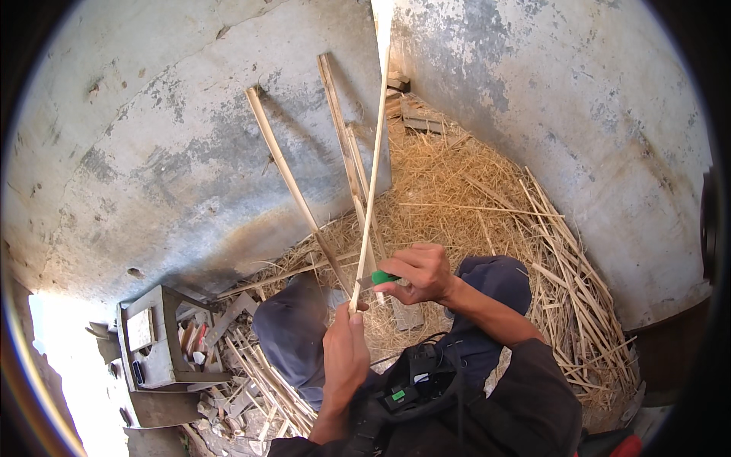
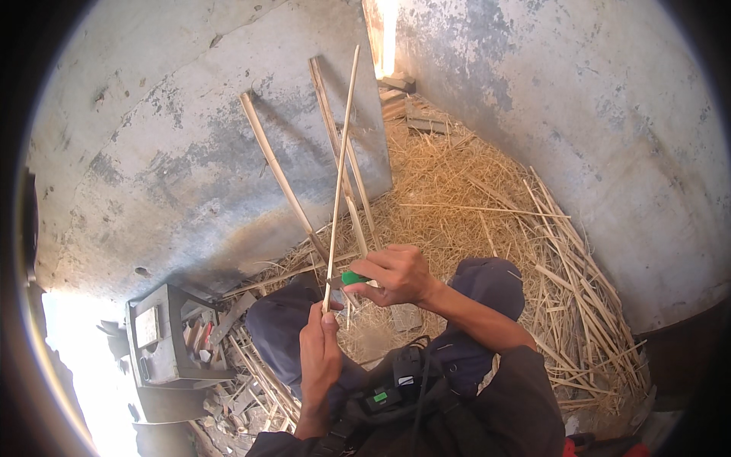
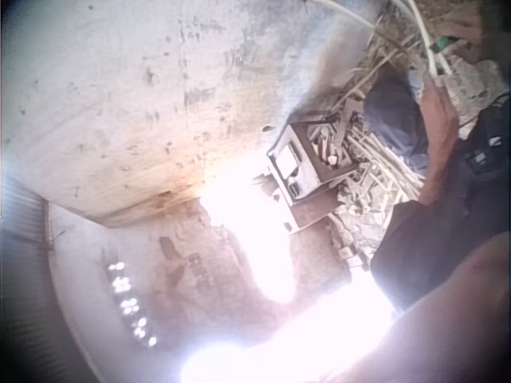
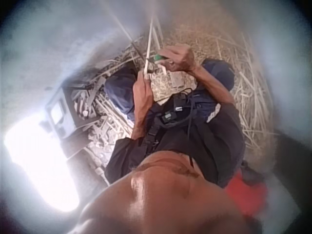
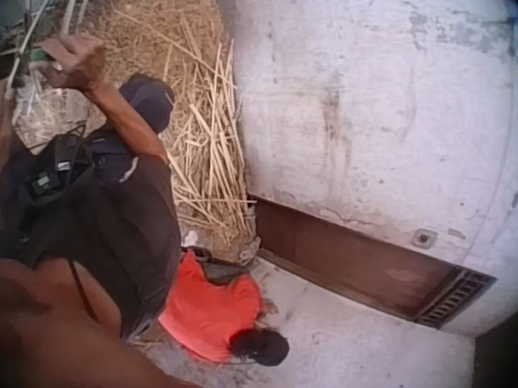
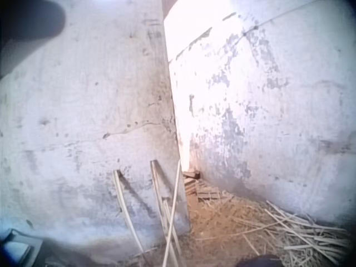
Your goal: The person sits on a straw-covered floor and uses a green-handled knife to shave thin strips from a long bamboo pole. They hold the pole with their left hand and repeatedly scrape the blade along its length to remove the outer layer, creating a pile of shavings.
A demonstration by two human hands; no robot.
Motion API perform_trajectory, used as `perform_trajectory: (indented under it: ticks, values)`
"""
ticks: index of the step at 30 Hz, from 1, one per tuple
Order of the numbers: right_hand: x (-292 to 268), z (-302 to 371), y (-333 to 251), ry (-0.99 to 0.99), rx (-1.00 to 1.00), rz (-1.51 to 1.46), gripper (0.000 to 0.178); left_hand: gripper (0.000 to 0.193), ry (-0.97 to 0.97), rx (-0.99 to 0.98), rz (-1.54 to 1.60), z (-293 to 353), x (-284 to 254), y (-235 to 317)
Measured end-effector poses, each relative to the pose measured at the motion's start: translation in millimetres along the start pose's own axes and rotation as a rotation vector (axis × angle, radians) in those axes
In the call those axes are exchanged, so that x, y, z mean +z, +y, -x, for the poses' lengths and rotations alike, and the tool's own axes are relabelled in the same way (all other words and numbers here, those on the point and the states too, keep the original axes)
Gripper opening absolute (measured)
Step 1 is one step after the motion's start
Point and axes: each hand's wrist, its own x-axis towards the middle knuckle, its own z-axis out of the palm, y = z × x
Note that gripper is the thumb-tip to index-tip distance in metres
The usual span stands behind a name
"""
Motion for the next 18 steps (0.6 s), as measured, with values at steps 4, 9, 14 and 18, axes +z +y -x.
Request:
perform_trajectory:
  ticks: [4,9,14,18]
  values:
    - [-1,-1,-1,-0.018,0.002,0.035,0.038,0.026,0.004,-0.007,0.004,1,-1,0]
    - [4,0,24,0.176,0.163,0.034,0.035,0.026,-0.095,-0.131,-0.044,6,-2,2]
    - [-45,-16,79,0.344,0.515,0.079,0.035,0.027,-0.123,-0.065,0.035,36,13,-18]
    - [-39,-2,70,0.351,0.478,-0.011,0.035,0.025,0.012,0.002,-0.007,22,7,-26]
